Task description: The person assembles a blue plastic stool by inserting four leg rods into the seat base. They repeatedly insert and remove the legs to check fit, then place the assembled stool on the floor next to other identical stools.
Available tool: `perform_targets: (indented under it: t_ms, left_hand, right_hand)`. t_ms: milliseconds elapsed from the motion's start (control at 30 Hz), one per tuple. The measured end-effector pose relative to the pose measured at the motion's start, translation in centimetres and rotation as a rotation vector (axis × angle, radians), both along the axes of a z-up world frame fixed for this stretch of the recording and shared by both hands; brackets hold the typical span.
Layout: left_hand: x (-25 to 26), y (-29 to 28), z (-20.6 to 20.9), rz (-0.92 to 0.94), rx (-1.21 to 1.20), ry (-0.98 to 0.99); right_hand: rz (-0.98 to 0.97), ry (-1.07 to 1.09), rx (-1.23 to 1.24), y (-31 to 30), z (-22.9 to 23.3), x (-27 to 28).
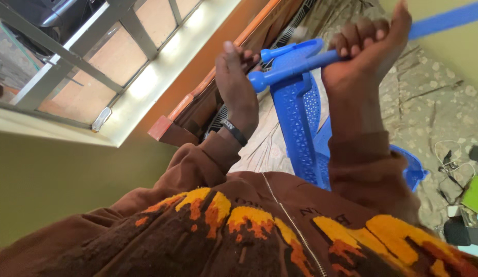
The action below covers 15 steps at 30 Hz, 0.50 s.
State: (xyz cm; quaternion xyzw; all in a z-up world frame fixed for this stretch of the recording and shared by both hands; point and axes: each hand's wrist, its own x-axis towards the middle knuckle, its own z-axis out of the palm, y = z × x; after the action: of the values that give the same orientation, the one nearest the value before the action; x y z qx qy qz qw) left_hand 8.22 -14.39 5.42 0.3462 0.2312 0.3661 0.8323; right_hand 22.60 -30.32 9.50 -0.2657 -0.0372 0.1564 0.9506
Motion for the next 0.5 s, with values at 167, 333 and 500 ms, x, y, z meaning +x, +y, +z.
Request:
perform_targets:
  t_ms: [167, 333, 500]
  left_hand:
    - [-2.0, -3.8, -2.1, -0.093, 0.460, 0.067]
    - [-1.7, -6.2, -1.1, -0.098, 0.566, 0.217]
    - [3.3, -6.4, -1.5, 0.069, 0.743, 0.167]
  right_hand:
    - [-0.001, 0.002, 0.067, -1.7, -2.9, -0.4]
    - [-0.016, -0.177, 0.141, -2.6, -4.0, 3.9]
    - [-0.012, -0.300, 0.059, -1.9, -3.9, 6.2]
